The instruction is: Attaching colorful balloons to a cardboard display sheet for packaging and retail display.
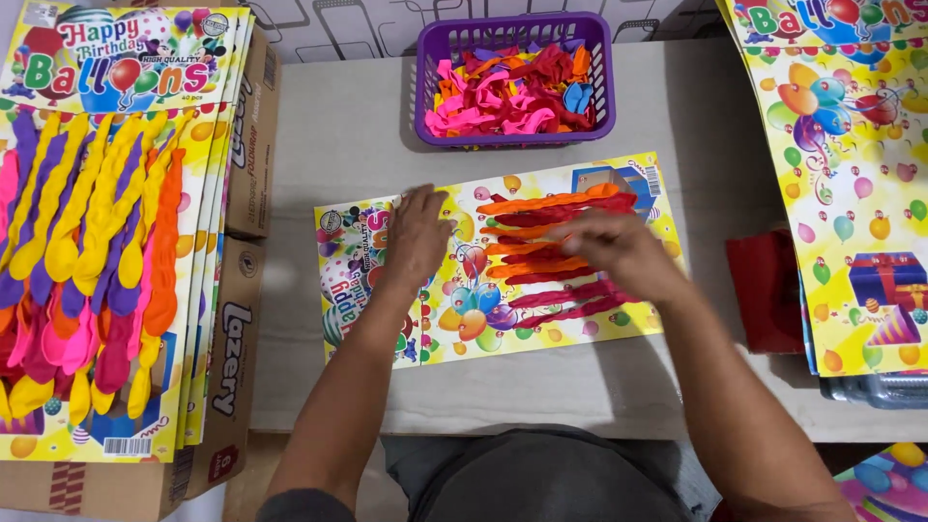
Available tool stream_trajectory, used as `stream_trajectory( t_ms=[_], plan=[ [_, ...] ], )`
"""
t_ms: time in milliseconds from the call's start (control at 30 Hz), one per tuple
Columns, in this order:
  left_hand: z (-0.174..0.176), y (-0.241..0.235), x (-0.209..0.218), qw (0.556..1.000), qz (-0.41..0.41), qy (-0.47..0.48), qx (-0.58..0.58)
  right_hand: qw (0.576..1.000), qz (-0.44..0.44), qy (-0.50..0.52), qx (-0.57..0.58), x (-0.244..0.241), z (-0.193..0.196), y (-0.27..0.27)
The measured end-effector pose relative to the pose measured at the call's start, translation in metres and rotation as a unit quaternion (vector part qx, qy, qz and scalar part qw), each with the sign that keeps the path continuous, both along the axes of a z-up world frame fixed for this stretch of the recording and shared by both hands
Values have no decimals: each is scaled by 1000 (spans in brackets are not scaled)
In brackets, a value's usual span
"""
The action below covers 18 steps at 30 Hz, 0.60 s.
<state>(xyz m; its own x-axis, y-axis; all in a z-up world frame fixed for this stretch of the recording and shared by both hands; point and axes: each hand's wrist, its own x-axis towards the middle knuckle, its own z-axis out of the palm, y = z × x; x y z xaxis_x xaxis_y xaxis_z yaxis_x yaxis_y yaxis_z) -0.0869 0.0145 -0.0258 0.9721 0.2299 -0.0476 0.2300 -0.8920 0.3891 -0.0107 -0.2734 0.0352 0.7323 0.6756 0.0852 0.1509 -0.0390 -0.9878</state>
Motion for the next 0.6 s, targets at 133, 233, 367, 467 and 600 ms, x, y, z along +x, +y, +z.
stream_trajectory(
  t_ms=[133,233,367,467,600],
  plan=[
    [-18,9,19,999,5,38,36,989,52,-76,-115,-43,-16,34],
    [-25,13,29,998,0,40,43,980,39,-63,-187,-65,-41,48],
    [-19,14,36,999,25,28,26,972,7,-101,-213,-72,-69,55],
    [-12,16,41,999,36,31,22,975,-19,-127,-181,-75,-75,54],
    [2,17,43,998,40,41,24,974,-52,-152,-158,-79,-93,51]
  ],
)
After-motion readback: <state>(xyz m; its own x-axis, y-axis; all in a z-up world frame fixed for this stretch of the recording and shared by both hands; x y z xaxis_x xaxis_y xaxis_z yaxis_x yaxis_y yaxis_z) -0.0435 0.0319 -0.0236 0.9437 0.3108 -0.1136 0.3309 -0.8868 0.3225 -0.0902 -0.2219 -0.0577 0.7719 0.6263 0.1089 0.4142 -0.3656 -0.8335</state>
